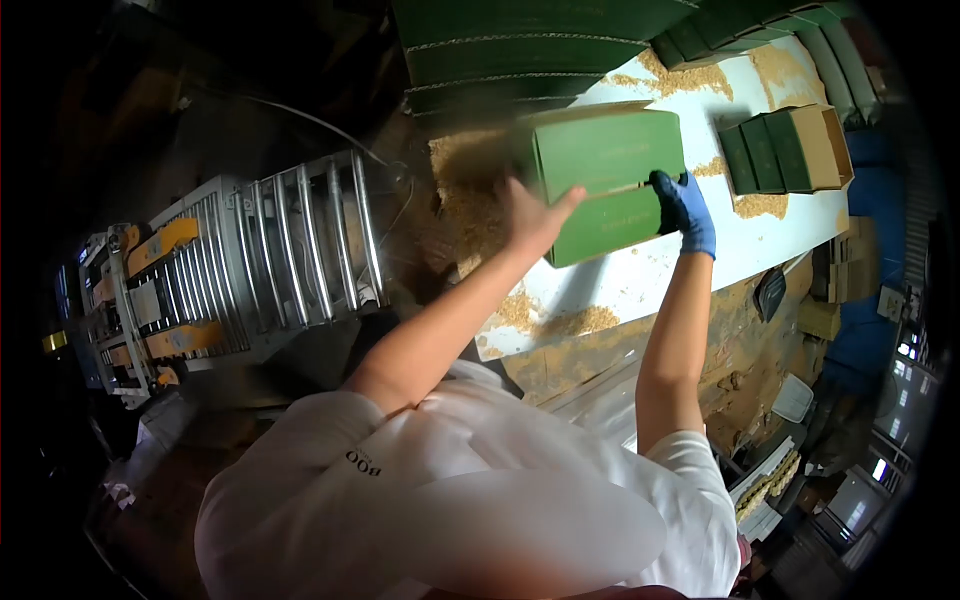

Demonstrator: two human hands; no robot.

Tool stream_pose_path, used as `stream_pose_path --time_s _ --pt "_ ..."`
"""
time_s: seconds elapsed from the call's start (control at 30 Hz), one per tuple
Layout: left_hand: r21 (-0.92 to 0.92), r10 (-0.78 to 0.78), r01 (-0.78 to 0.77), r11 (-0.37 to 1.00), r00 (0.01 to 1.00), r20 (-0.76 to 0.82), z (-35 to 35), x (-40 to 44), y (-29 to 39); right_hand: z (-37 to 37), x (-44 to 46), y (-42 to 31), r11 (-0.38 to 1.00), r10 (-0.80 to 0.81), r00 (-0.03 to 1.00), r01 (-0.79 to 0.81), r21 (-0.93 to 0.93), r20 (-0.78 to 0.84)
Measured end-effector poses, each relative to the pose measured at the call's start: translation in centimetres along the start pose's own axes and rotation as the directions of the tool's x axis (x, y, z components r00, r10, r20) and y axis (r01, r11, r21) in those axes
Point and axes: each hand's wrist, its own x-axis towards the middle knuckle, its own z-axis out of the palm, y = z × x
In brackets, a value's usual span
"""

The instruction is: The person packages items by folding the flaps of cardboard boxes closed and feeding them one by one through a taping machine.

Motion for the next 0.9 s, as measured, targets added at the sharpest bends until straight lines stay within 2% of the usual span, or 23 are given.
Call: stream_pose_path --time_s 0.03,0.07,0.13,0.17,0.23,0.27,0.3,0.37,0.4,0.43,0.53,0.63,0.7,0.73,0.77,0.8,0.83,0.87,0.9 --pt "0.050 0.211 -0.211 0.976 0.977 -0.007 -0.4 -0.8 1.0 -0.6 -1.0 -0.6 0.992 0.027 0.999 -0.032 -0.125 -0.036" --pt "0.100 0.405 -0.401 0.910 0.914 -0.013 -0.8 -1.5 2.0 -1.6 -1.8 1.0 0.991 -0.052 0.997 0.044 -0.128 -0.064" --pt "0.320 0.698 -0.666 0.674 0.716 0.020 -2.5 -4.0 8.0 -1.3 -4.1 1.5 0.952 -0.287 0.921 0.245 -0.184 -0.262" --pt "0.263 0.710 -0.717 0.646 0.690 0.137 -3.1 -5.2 9.4 -0.3 -6.0 1.3 0.932 -0.358 0.843 0.294 -0.212 -0.402" --pt "-0.008 0.787 -0.790 0.613 0.611 0.086 -3.0 -7.8 11.7 3.6 -10.8 1.5 0.917 -0.397 0.672 0.321 -0.236 -0.625" --pt "-0.011 0.859 -0.862 0.507 0.504 0.087 -3.5 -8.6 13.3 5.3 -12.9 1.7 0.923 -0.380 0.613 0.307 -0.233 -0.693" --pt "-0.046 0.879 -0.879 0.475 0.471 0.067 -3.6 -9.6 13.7 6.7 -14.5 1.9 0.928 -0.361 0.568 0.296 -0.226 -0.740" --pt "-0.112 0.915 -0.908 0.403 0.403 0.026 -3.9 -11.8 14.8 8.0 -16.6 1.9 0.941 -0.319 0.537 0.274 -0.197 -0.781" --pt "-0.076 0.952 -0.954 0.291 0.296 -0.074 -3.7 -12.4 15.2 7.8 -17.1 1.6 0.946 -0.304 0.538 0.267 -0.184 -0.786" --pt "-0.096 0.956 -0.953 0.288 0.292 -0.033 -4.8 -12.9 14.8 7.4 -17.4 1.3 0.951 -0.288 0.548 0.260 -0.167 -0.785" --pt "-0.036 0.940 -0.942 0.333 0.335 -0.071 -7.5 -12.1 14.5 6.1 -17.8 -0.2 0.963 -0.250 0.649 0.244 -0.115 -0.719" --pt "0.113 0.817 -0.821 0.559 0.569 0.096 -15.1 -10.0 13.7 6.2 -17.4 -1.6 0.985 -0.154 0.841 0.175 -0.008 -0.519" --pt "0.230 0.607 -0.621 0.749 0.783 0.138 -21.8 -9.5 12.3 8.7 -16.3 -1.8 0.992 -0.098 0.958 0.117 0.055 -0.269" --pt "0.224 0.460 -0.471 0.853 0.882 0.100 -24.9 -9.7 11.0 12.4 -15.6 -2.5 0.993 -0.094 0.988 0.101 0.056 -0.124" --pt "0.041 0.296 -0.296 0.954 0.955 0.007 -28.0 -9.7 9.1 20.6 -15.2 -7.9 0.992 -0.049 0.998 0.053 -0.118 0.031" --pt "-0.069 0.119 -0.123 0.990 0.991 -0.056 -31.9 -9.9 6.5 25.1 -14.0 -4.2 0.989 -0.106 0.994 0.103 0.105 0.024" --pt "0.021 0.006 -0.004 1.000 0.994 -0.111 -36.0 -10.0 5.4 29.5 -12.5 -2.2 0.989 0.119 0.989 -0.126 0.077 0.085" --pt "-0.177 -0.143 0.123 0.976 0.984 -0.106 -39.7 -9.5 2.4 35.0 -11.0 1.6 1.000 -0.001 1.000 0.001 -0.019 0.019" --pt "-0.185 -0.166 0.131 0.974 0.968 -0.189 -43.3 -9.2 0.4 41.3 -13.1 -3.9 0.991 0.129 0.985 -0.125 -0.038 0.119"
